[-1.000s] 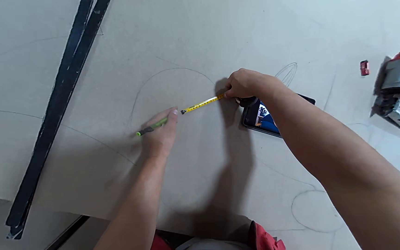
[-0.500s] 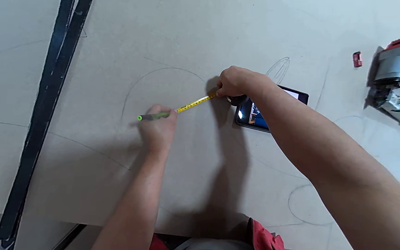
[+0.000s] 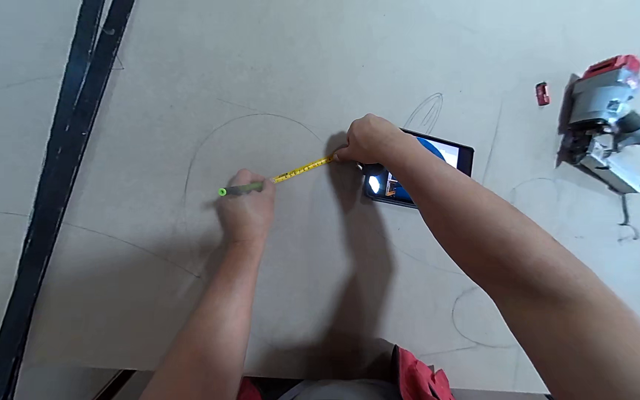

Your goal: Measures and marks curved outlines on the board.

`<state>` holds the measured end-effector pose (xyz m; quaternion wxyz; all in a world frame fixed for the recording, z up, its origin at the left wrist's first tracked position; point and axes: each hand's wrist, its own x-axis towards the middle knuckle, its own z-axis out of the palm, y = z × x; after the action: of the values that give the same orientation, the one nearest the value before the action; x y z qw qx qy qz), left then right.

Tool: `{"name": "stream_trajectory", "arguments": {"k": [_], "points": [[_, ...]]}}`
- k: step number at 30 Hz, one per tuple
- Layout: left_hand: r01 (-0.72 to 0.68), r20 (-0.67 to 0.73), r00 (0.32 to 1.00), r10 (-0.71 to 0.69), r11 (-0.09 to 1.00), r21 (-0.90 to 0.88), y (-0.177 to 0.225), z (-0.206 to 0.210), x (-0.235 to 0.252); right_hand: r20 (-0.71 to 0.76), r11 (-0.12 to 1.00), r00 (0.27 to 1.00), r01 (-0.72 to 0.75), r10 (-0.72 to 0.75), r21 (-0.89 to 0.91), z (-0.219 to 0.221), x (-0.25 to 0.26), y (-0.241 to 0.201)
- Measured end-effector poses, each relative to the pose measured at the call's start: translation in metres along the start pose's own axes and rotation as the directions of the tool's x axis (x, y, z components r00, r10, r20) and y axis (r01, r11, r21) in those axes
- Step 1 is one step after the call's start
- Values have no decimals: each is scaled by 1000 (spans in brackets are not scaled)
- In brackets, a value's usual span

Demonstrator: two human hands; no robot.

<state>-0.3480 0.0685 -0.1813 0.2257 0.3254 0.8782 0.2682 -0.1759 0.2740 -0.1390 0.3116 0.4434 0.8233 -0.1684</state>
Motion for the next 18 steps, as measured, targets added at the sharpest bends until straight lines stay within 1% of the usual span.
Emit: {"name": "stream_trajectory", "arguments": {"k": [2,5,11,14,18], "points": [[8,11,1000,-8,1000,11,1,-1,-1,14,999,1000,-20,20,-32,0,-8,5],[12,16,1000,-13,1000,17,4,-1,-2,1,999,1000,16,-16,-34,2,-14,16],[14,36,999,-16,999,48,3,-3,-1,40,996,998,46,-44,-75,7,-41,15],[14,31,999,-16,998,62,4,-3,-1,90,998,996,33,-28,-60,18,-52,33],[-12,35,999,10,997,74,2,-3,-2,171,997,983,-51,59,-49,35,-72,73]]}}
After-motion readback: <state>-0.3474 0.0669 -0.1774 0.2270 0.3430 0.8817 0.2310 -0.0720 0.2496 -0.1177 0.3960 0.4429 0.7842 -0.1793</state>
